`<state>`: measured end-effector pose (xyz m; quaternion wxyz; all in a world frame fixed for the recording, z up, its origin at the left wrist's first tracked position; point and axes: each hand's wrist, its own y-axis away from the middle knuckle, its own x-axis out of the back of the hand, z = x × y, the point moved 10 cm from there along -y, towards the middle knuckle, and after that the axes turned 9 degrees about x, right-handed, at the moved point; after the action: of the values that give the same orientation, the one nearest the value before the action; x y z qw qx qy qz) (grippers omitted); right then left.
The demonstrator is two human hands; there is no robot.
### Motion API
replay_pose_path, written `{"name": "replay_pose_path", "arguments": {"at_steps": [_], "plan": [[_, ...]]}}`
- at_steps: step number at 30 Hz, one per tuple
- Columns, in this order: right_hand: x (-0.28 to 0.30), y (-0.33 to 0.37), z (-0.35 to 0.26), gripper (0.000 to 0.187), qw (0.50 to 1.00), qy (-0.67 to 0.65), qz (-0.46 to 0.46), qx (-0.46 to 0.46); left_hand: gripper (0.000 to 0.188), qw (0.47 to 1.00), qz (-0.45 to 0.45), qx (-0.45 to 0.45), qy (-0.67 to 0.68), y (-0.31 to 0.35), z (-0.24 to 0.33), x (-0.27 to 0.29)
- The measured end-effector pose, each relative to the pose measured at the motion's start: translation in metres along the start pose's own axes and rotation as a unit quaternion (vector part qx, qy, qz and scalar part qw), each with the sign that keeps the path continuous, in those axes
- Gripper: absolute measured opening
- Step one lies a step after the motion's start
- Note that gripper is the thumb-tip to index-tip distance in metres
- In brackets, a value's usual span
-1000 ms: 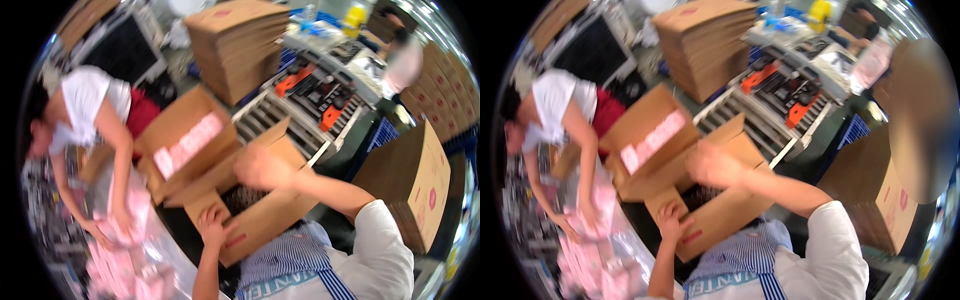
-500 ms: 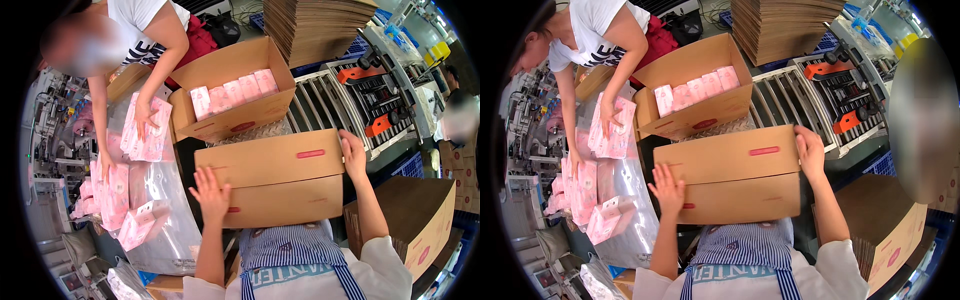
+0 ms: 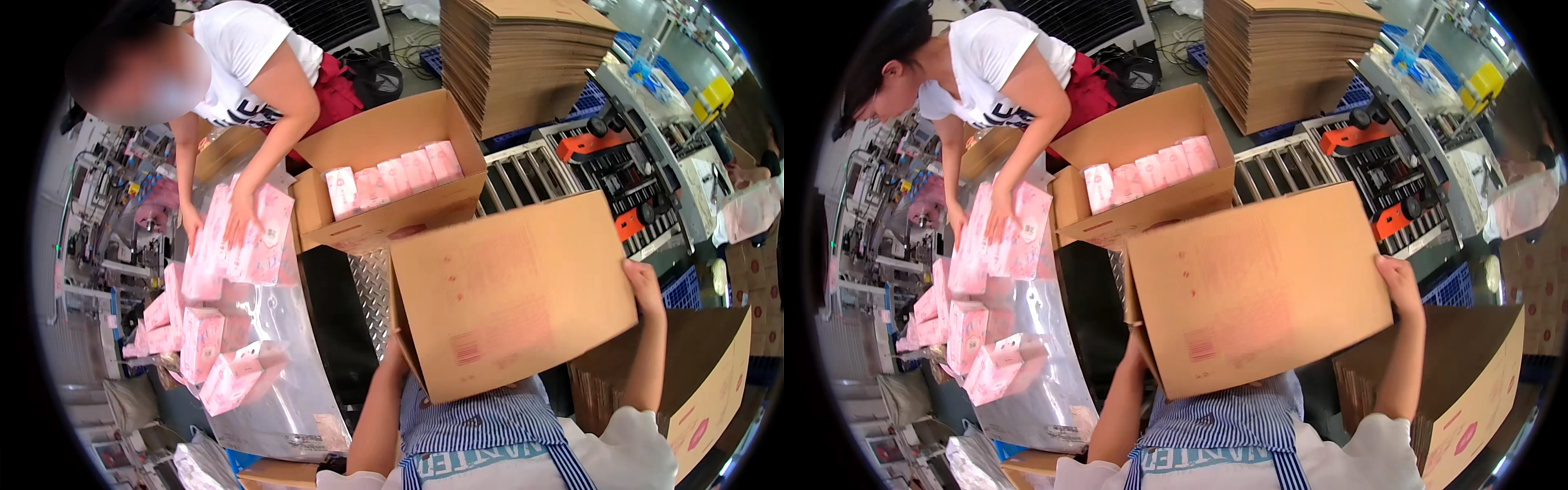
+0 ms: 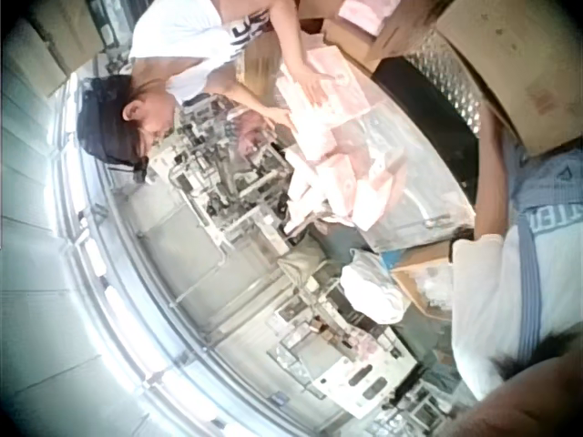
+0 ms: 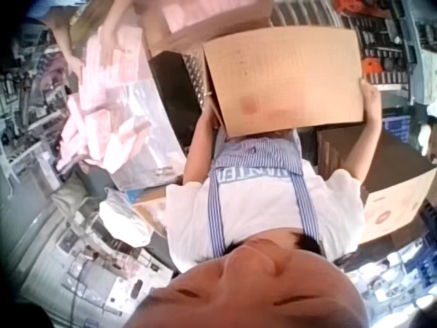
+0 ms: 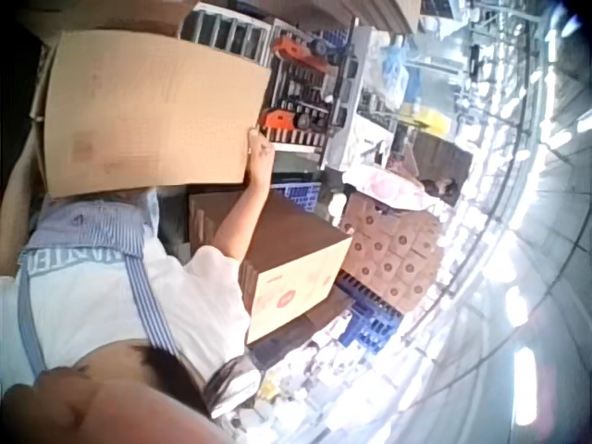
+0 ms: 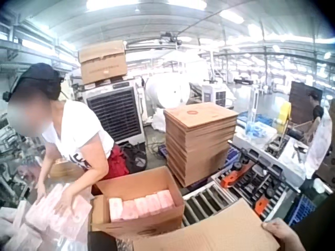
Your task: The person takes pink packages from a table and places them into cardboard boxes, then slides the filled boxes onto a conveyor belt for sealing.
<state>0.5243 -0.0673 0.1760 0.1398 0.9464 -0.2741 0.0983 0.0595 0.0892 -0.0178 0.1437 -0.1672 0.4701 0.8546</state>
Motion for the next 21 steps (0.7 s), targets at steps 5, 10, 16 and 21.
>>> {"name": "replay_pose_path", "arguments": {"at_steps": [5, 10, 16, 21], "plan": [[-0.096, 0.028, -0.113, 0.038, 0.98, -0.014, -0.104, 0.169, 0.061, 0.942, 0.199, -0.124, -0.239, 0.016, 0.015, 0.051], [-0.263, 0.084, -0.158, 0.048, 0.771, 0.302, -0.285, 0.483, 0.072, 0.969, 0.125, -0.125, -0.172, 0.098, 0.098, 0.033], [-0.157, -0.001, -0.001, 0.082, 0.852, 0.456, -0.039, 0.255, 0.072, 0.926, 0.201, -0.11, -0.301, 0.146, 0.102, 0.102], [-0.086, -0.04, 0.099, 0.036, 0.95, 0.299, -0.079, 0.048, 0.045, 0.878, 0.268, -0.151, -0.368, 0.11, 0.009, 0.114]]}}
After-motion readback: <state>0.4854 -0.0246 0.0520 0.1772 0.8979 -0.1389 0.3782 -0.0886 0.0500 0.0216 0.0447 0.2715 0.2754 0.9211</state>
